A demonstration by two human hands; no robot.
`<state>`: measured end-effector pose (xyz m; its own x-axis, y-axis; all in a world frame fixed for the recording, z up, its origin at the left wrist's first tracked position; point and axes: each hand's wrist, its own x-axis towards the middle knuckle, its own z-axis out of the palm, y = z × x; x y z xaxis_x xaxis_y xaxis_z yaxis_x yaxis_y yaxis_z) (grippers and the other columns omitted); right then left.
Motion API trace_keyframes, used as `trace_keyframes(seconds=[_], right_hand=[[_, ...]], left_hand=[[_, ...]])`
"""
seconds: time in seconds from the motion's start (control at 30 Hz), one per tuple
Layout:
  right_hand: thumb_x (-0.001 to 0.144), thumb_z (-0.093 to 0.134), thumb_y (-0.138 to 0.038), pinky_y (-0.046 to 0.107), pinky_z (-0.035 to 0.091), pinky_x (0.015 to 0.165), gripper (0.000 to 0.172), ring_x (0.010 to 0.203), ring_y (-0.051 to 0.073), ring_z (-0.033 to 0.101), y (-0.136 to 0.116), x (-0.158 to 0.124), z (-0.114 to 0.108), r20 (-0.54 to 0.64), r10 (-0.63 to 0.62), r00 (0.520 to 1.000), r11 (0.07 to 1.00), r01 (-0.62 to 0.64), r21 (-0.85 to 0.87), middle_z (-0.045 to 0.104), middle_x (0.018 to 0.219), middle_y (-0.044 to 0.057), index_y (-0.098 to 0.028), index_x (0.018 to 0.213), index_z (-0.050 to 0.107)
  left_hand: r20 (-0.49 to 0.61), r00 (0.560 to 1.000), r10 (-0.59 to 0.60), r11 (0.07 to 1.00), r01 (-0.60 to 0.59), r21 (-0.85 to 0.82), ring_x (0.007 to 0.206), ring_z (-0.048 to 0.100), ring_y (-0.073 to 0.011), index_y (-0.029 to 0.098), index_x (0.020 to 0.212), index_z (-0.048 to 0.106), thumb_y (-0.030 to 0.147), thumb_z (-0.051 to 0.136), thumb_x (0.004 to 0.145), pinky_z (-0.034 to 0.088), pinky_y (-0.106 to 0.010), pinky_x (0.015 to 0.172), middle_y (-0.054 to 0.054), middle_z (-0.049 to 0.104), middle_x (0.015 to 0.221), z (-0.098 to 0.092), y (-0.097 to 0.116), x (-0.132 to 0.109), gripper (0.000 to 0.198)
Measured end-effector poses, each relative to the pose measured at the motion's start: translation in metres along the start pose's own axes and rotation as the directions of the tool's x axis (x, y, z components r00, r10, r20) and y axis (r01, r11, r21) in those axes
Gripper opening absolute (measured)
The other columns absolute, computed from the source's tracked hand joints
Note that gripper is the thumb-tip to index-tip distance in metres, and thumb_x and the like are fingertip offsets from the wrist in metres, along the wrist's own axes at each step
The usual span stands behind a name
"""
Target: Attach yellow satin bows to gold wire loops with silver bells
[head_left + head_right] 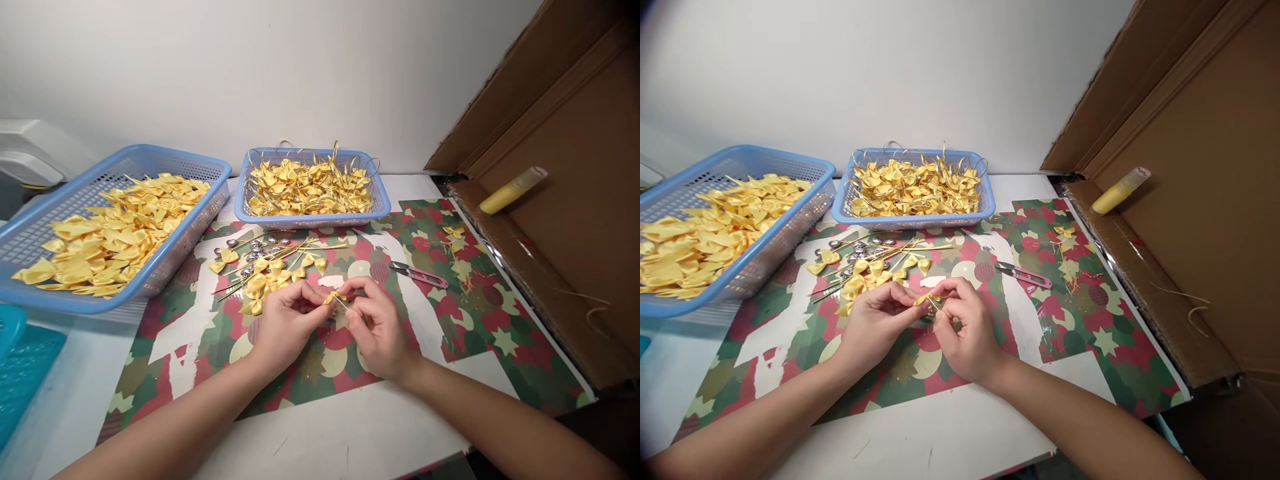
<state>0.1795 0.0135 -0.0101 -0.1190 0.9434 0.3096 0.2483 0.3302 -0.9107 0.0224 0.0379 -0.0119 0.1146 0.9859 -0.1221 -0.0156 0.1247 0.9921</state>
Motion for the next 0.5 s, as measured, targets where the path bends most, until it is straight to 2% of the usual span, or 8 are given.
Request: trace_keyframes(seconds=[0.3, 0.5], right_hand=[[0.088, 0.046, -0.012, 0.041, 0.047, 0.094, 0.027, 0.109, 0.022, 0.054, 0.0033, -0.0042, 0.0023, 0.042, -0.018, 0.999, 1.000, 0.017, 0.007, 0.053, 0.111, 0.010, -0.020, 0.062, 0.043], [0.092, 0.046, -0.015, 0.039, 0.046, 0.092, 0.027, 0.108, 0.022, 0.054, 0.0064, -0.0036, 0.0022, 0.046, 0.017, 0.999, 0.997, -0.014, -0.071, 0.052, 0.112, 0.010, -0.019, 0.065, 0.047]], left_hand=[[-0.002, 0.999, 0.035, 0.999, -0.035, 0.029, 0.061, 0.061, -0.0118, 0.016, 0.059, 0.057, 0.022, 0.077, 0.070, 0.050, -0.021, 0.057, -0.001, 0.067, 0.065, -0.0014, -0.0017, -0.0012, 0.023], [-0.033, 0.999, 0.033, 0.999, -0.033, 0.014, 0.064, 0.065, -0.0135, 0.017, 0.067, 0.060, 0.024, 0.076, 0.073, 0.054, -0.024, 0.061, 0.000, 0.065, 0.068, -0.0031, -0.0011, -0.0025, 0.019]])
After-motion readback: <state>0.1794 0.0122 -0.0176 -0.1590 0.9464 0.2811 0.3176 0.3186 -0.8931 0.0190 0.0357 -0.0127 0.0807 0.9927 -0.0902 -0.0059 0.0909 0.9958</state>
